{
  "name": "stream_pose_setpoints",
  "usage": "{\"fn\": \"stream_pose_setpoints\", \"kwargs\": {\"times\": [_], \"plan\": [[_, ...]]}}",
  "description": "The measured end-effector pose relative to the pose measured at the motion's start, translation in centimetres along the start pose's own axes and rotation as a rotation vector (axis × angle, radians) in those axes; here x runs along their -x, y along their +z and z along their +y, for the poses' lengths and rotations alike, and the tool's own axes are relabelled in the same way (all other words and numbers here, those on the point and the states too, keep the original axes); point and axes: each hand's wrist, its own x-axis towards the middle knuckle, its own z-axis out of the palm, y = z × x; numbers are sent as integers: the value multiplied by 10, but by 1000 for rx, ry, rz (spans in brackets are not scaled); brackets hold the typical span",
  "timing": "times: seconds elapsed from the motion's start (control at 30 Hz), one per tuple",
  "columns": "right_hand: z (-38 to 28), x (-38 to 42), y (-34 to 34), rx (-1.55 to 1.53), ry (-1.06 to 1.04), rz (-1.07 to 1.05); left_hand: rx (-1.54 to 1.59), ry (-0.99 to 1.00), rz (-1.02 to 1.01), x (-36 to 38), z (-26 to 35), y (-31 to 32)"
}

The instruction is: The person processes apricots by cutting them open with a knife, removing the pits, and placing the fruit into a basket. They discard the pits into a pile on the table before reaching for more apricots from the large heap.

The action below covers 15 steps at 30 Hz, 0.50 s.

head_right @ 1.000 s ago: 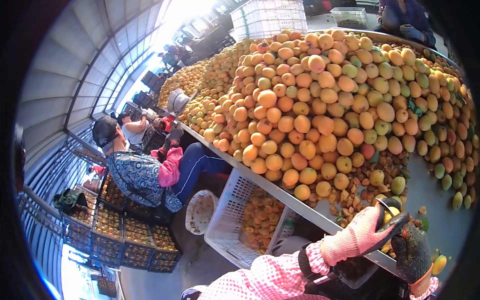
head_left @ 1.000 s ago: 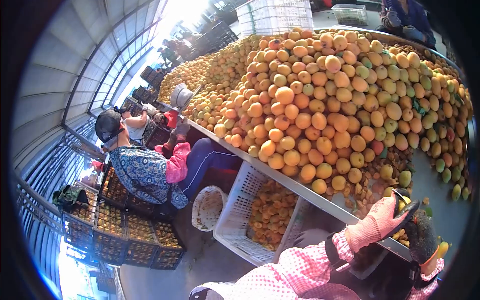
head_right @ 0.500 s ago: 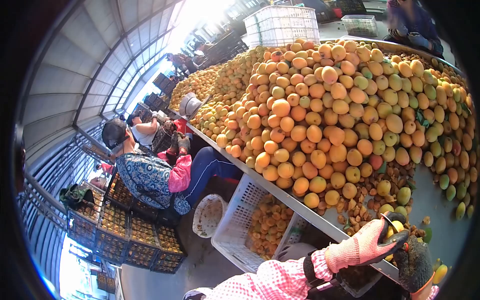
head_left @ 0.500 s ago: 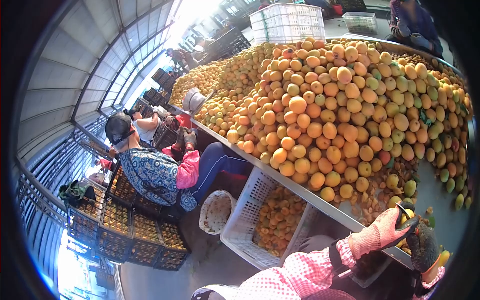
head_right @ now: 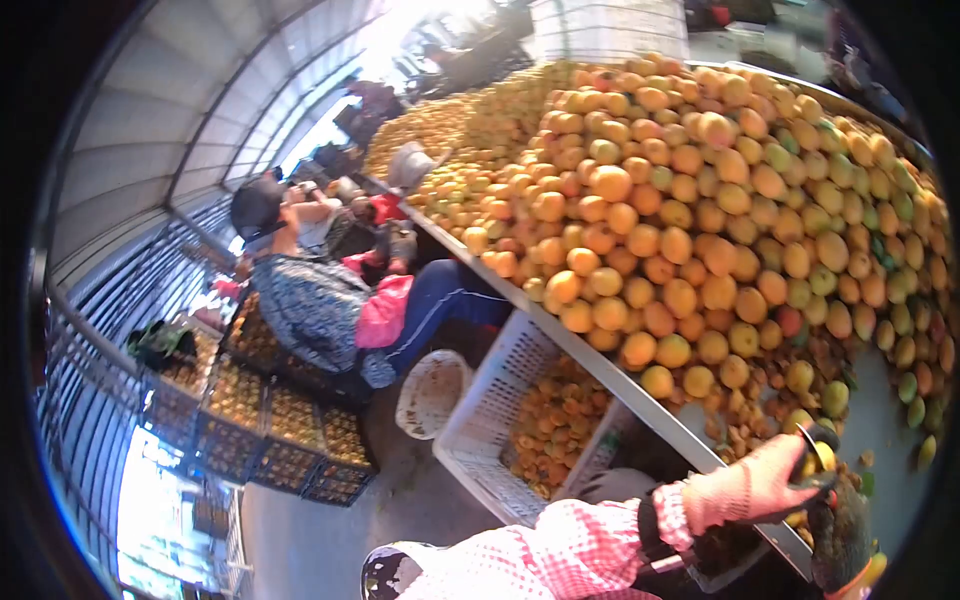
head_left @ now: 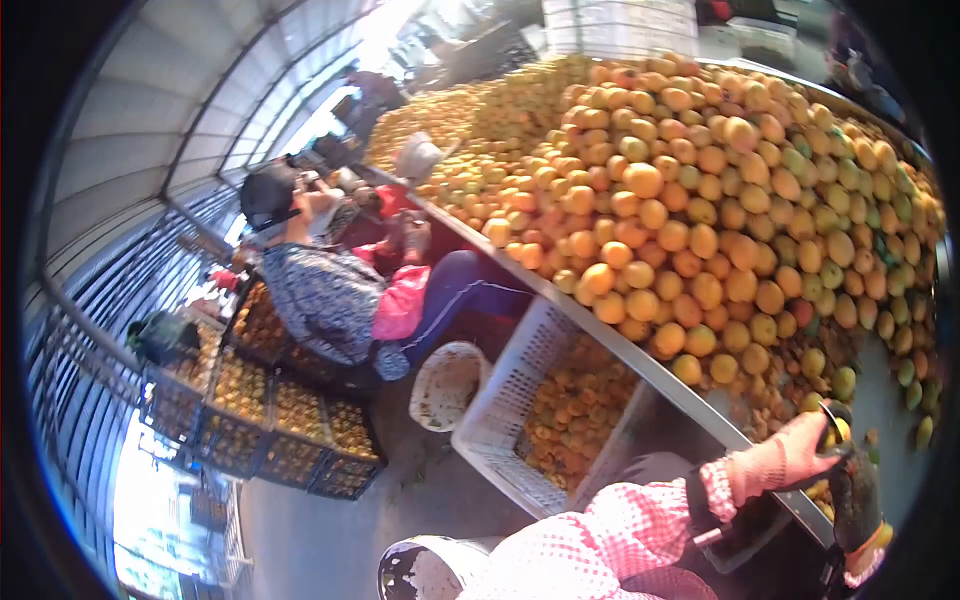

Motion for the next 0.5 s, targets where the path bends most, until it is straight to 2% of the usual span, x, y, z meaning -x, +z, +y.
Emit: {"fn": "stream_pose_setpoints", "kwargs": {"times": [0.07, 0.1, 0.13, 0.17, 0.2, 0.27, 0.33, 0.37, 0.4, 0.43, 0.47, 0.5], "plan": [[-9, 2, 0, -26, 70, -10, -79, 91, 129, 7, -9, 1], [-15, 2, -1, -48, 112, -10, -125, -2, 105, 13, -2, -4], [-19, 2, 0, -61, 136, -13, -87, 38, 142, 14, -1, -2], [-22, -1, 1, -71, 136, -15, -224, -14, 127, 20, 5, -7], [-21, -3, 2, -67, 142, -10, -190, -166, 68, 21, 20, -10], [-17, -2, -5, -17, 29, -12, 225, 8, 26, 11, 4, -3], [-26, 1, -13, 39, 143, -41, 308, -63, 4, 9, 7, 0], [-5, 3, -3, 223, -264, 131, 315, -57, 7, 8, 6, 3], [-3, 0, 1, 168, -285, 202, 323, -38, 9, 6, 12, 0], [-3, 3, 4, 84, -149, 190, 493, -239, -52, 8, 27, -2], [-3, 7, 4, -5, -10, 173, 402, -235, -42, 6, 25, 0], [-1, 7, 2, 20, -14, 190, 427, -307, 10, 3, 31, 3]]}}
